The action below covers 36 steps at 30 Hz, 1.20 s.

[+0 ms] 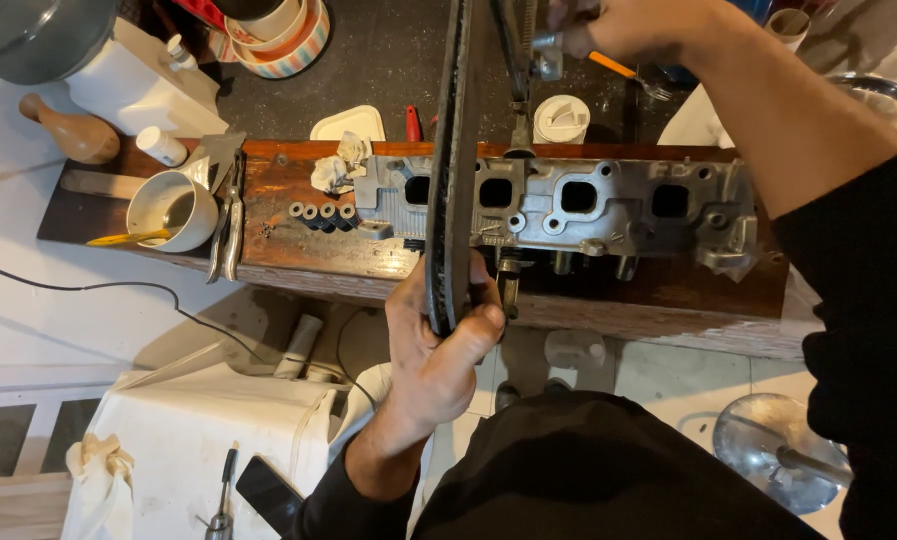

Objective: Assembling valve springs onto an engine cylinder head using a spring compressor tool.

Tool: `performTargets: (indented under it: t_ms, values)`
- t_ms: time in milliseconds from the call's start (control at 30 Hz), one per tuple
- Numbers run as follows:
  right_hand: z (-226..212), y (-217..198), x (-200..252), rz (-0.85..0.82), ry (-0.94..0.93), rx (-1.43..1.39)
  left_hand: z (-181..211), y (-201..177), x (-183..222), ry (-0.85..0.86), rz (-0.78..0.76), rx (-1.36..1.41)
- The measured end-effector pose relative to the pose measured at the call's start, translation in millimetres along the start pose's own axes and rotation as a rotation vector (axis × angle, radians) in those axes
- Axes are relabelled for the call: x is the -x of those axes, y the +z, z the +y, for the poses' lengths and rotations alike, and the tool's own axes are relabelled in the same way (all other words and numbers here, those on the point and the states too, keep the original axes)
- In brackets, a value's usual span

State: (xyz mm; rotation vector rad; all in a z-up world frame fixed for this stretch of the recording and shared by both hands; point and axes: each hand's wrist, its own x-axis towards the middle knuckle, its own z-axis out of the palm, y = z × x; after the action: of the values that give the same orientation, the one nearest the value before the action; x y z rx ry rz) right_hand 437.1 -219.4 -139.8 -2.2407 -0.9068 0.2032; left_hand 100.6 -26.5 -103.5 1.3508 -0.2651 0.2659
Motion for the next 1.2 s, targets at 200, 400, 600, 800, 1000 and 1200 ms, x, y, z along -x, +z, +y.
performTargets:
  t_ms: [200,400,600,800,1000,1200]
  values:
    - [40.1,6.9,-27.2,0.009,0.206,-0.002,8.2,1.4,0.5,-0.038,0.019,-0.093]
    - [65.1,12.9,-39.2,-0.024,0.304,-0.066,8.6,1.0,0.0,-0.035,0.03,-0.163]
    - [22.5,3.5,-19.3,-0.029,0.144,-0.11,6.8,-0.1,2.8,-0.049,0.026,-0.099]
    - [36.1,19.7,-13.8,0.073,0.02,-0.226,10.9,2.3,-2.0,-0.026,0.016,-0.21]
    - [45.9,33.3,-23.7,0.192,0.004,-0.088,11.6,2.0,-2.6,0.018,0.003,-0.113]
    - [47.4,28.7,-28.6,0.139,0.016,-0.233,6.6,-9.2,4.4,-0.064,0.052,-0.226]
